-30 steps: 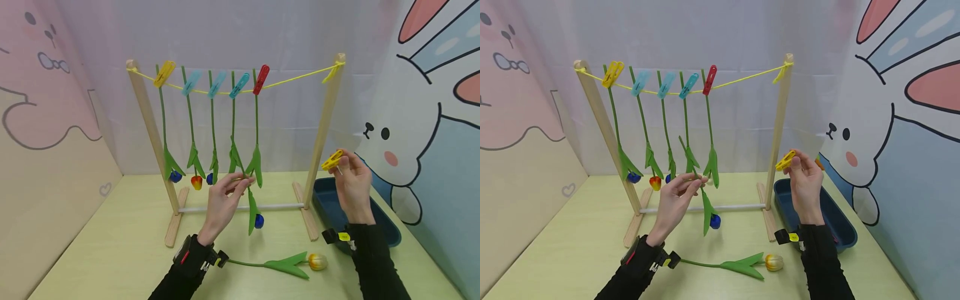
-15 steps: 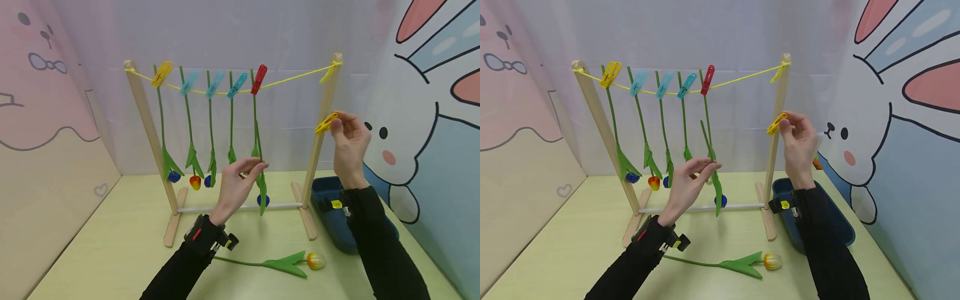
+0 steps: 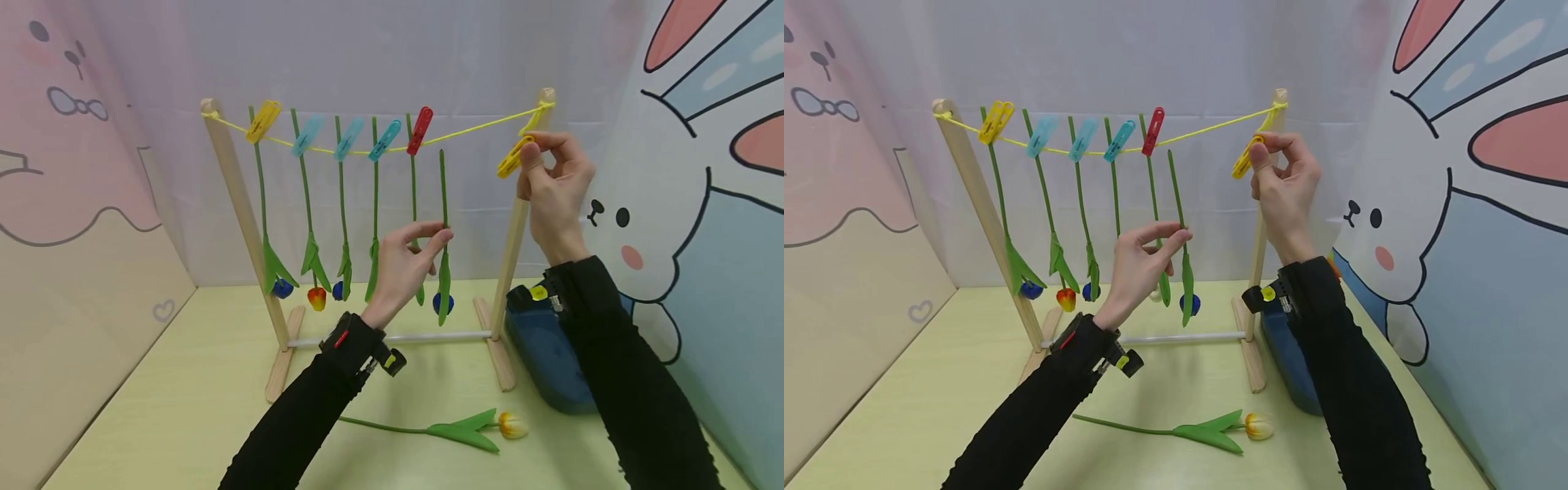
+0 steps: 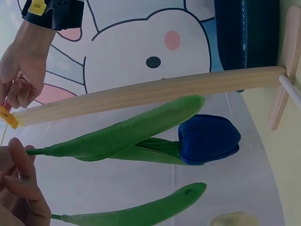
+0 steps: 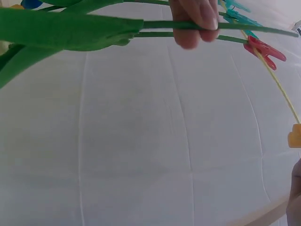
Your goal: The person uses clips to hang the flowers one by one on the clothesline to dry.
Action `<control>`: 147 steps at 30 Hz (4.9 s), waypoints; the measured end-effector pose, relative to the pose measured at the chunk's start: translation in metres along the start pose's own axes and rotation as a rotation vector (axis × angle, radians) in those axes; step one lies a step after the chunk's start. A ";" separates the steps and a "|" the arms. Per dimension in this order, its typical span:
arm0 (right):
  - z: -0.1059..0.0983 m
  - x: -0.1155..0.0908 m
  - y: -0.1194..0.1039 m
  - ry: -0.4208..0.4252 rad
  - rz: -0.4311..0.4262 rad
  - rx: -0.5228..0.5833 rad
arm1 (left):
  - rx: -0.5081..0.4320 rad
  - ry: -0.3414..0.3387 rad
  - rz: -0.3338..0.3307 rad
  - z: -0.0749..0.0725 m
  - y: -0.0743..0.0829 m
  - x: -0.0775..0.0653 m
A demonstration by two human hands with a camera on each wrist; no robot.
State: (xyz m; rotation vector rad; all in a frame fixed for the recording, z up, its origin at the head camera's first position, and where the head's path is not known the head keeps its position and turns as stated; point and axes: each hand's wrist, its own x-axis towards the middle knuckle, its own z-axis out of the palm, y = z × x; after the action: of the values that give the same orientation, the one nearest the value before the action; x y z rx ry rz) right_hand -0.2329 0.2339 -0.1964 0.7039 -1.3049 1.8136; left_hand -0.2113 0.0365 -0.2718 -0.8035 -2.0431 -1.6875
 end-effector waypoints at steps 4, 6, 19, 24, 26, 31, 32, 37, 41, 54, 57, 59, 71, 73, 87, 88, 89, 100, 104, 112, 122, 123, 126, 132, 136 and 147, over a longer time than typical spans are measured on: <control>0.011 0.011 -0.002 -0.001 0.018 0.004 | -0.009 0.015 0.007 0.003 0.005 0.014; 0.017 0.016 -0.003 -0.006 0.028 0.012 | 0.000 0.029 0.018 0.003 0.006 0.020; 0.049 0.045 -0.007 -0.010 0.021 0.008 | 0.025 0.059 -0.035 0.011 0.016 0.047; 0.056 0.049 -0.007 0.025 0.095 -0.005 | 0.046 0.074 -0.045 0.013 0.017 0.052; 0.058 0.049 -0.006 0.033 0.102 -0.023 | 0.054 0.079 -0.049 0.013 0.017 0.053; 0.061 0.047 -0.004 0.030 0.106 -0.099 | 0.072 0.080 -0.057 0.012 0.017 0.053; 0.061 0.047 -0.004 0.031 0.118 -0.110 | 0.078 0.079 -0.057 0.012 0.018 0.053; 0.062 0.047 -0.005 0.055 0.205 -0.136 | 0.094 0.081 -0.048 0.012 0.018 0.053; 0.063 0.046 -0.004 0.061 0.230 -0.165 | 0.106 0.084 -0.043 0.013 0.017 0.054; 0.064 0.042 -0.003 0.038 0.237 -0.160 | 0.140 0.078 -0.025 0.013 0.017 0.055; 0.063 0.041 -0.003 0.032 0.240 -0.159 | 0.142 0.076 -0.028 0.013 0.017 0.054; 0.062 0.041 -0.004 0.028 0.241 -0.155 | 0.141 0.075 -0.030 0.014 0.017 0.055; 0.059 0.040 -0.004 -0.013 0.248 -0.157 | 0.155 0.081 -0.019 0.013 0.017 0.055; 0.057 0.040 -0.004 -0.026 0.245 -0.172 | 0.165 0.081 -0.017 0.013 0.017 0.055; 0.034 0.016 -0.008 -0.056 -0.051 -0.471 | 0.320 0.049 0.310 0.003 0.011 0.007; 0.028 0.009 -0.009 -0.053 -0.081 -0.471 | 0.321 0.009 0.334 0.000 0.009 -0.003; 0.020 0.002 -0.010 -0.057 -0.108 -0.464 | 0.315 -0.044 0.340 -0.005 0.006 -0.013; -0.164 -0.065 0.055 -0.415 0.106 -0.597 | 0.354 -0.636 -0.158 -0.054 -0.057 -0.106; -0.172 -0.083 0.022 -0.661 0.344 -1.075 | 0.354 -0.799 -0.276 -0.057 -0.079 -0.126; -0.202 -0.123 0.010 -0.910 0.590 -1.291 | 0.387 -0.952 -0.435 -0.053 -0.089 -0.144; -0.226 -0.147 0.014 -0.996 0.725 -1.438 | 0.444 -0.996 -0.491 -0.046 -0.089 -0.146; -0.227 -0.149 0.014 -0.994 0.723 -1.452 | 0.449 -0.998 -0.495 -0.046 -0.088 -0.146; -0.228 -0.154 0.015 -0.981 0.708 -1.494 | 0.460 -0.996 -0.506 -0.045 -0.087 -0.147; -0.227 -0.160 0.016 -0.935 0.705 -1.541 | 0.481 -0.988 -0.500 -0.045 -0.086 -0.148; -0.226 -0.162 0.016 -0.890 0.754 -1.556 | 0.486 -0.989 -0.493 -0.045 -0.087 -0.147; -0.224 -0.167 0.020 -0.876 0.829 -1.525 | 0.498 -0.983 -0.489 -0.046 -0.088 -0.149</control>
State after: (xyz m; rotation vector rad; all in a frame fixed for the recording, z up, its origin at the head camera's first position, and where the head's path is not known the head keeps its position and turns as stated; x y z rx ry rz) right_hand -0.1578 0.3979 -0.4108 -0.0363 -3.2113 0.3342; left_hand -0.1555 -0.0471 -0.4201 -1.1394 -3.3578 -0.8849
